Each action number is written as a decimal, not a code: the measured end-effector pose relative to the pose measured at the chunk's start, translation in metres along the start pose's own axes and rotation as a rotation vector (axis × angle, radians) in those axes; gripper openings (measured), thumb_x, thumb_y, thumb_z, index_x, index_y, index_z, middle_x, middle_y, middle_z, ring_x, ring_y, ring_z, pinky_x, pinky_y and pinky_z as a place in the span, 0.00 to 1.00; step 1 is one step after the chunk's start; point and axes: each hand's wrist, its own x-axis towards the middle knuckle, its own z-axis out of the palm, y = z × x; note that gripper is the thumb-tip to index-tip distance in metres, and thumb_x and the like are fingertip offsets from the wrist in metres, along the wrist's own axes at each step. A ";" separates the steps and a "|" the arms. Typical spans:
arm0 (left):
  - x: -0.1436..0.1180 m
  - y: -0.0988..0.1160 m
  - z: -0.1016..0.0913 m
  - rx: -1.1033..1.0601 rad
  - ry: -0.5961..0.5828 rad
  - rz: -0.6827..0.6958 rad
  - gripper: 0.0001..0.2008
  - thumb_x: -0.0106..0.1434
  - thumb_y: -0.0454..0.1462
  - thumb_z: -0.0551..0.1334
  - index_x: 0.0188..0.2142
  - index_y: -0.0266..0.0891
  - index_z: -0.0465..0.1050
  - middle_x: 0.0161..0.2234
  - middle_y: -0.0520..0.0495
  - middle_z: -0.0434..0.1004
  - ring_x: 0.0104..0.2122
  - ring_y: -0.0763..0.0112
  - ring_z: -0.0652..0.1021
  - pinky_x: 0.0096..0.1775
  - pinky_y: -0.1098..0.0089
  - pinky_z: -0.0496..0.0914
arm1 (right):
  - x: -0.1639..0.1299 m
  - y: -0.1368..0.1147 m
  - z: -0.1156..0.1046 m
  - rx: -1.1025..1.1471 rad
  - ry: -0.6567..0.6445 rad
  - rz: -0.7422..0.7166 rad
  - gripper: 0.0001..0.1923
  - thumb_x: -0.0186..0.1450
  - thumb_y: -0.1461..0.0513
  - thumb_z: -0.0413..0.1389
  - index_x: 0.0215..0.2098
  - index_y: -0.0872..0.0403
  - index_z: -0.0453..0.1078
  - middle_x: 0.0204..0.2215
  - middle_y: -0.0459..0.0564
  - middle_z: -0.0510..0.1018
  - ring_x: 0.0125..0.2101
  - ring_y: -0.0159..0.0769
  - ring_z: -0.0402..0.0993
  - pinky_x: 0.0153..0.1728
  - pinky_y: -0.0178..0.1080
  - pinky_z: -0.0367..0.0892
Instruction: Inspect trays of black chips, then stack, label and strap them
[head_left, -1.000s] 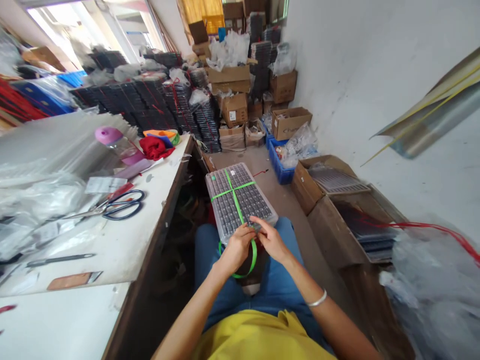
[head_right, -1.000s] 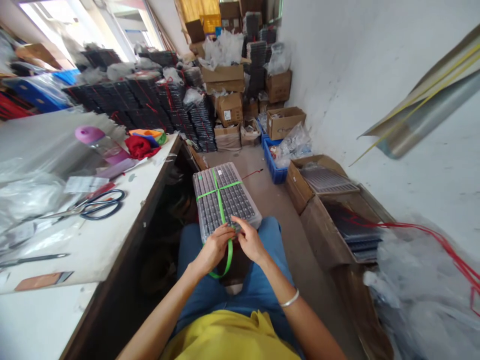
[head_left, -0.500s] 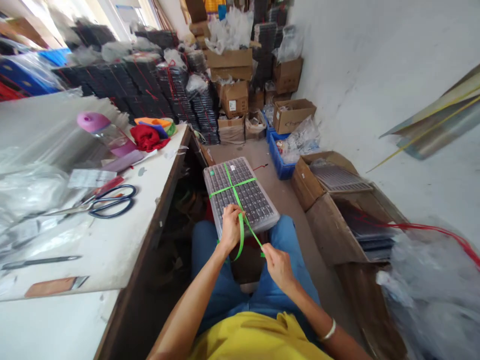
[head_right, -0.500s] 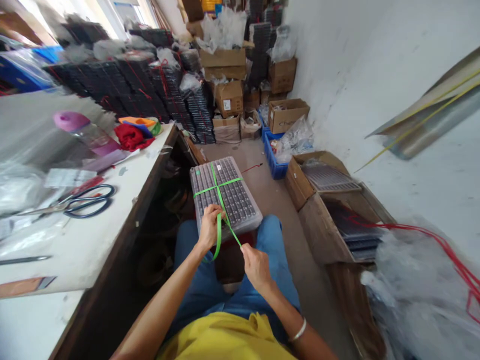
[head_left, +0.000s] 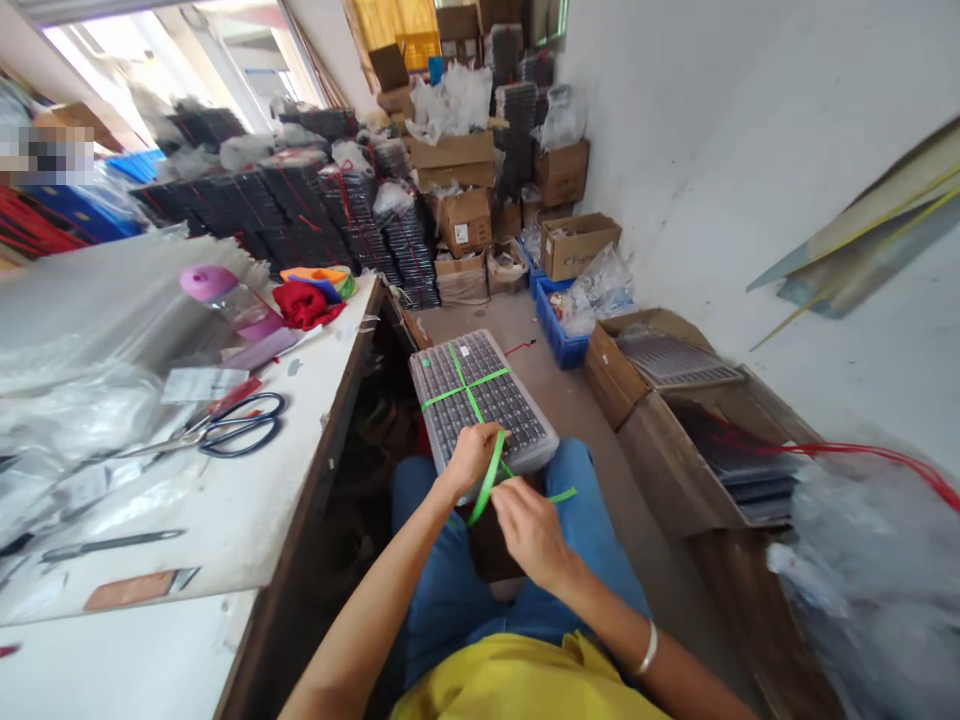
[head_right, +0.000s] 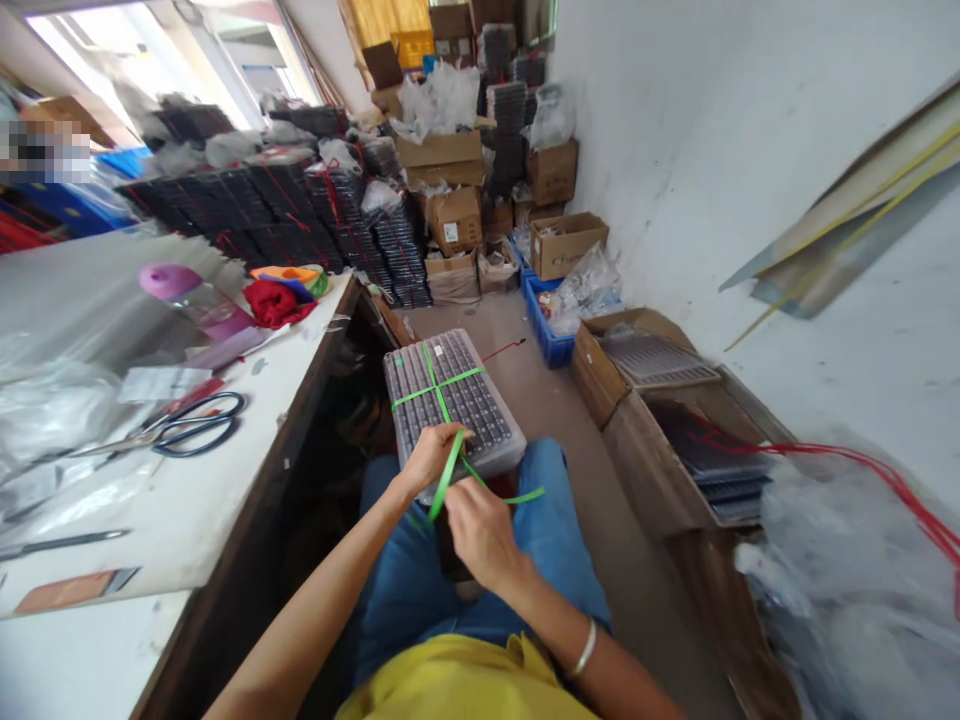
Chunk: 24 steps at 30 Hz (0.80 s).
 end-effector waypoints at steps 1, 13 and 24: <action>0.002 0.003 0.000 0.007 -0.028 0.005 0.15 0.66 0.45 0.58 0.37 0.34 0.71 0.32 0.51 0.73 0.30 0.72 0.75 0.34 0.67 0.72 | 0.002 -0.009 0.000 0.000 -0.028 -0.029 0.10 0.68 0.63 0.47 0.35 0.52 0.70 0.36 0.50 0.75 0.36 0.34 0.72 0.39 0.34 0.65; -0.013 -0.012 -0.011 -0.058 -0.142 0.109 0.13 0.65 0.43 0.59 0.41 0.35 0.71 0.35 0.48 0.75 0.34 0.70 0.77 0.39 0.63 0.72 | 0.001 0.018 -0.025 0.111 0.059 0.139 0.16 0.70 0.65 0.40 0.41 0.57 0.70 0.33 0.54 0.78 0.34 0.37 0.75 0.36 0.36 0.67; 0.001 -0.011 -0.005 0.008 -0.184 0.133 0.11 0.65 0.42 0.59 0.37 0.35 0.72 0.35 0.48 0.75 0.34 0.71 0.76 0.40 0.63 0.72 | 0.035 -0.052 -0.035 -0.113 -0.283 -0.199 0.12 0.66 0.67 0.47 0.40 0.58 0.72 0.43 0.60 0.75 0.46 0.45 0.70 0.48 0.47 0.63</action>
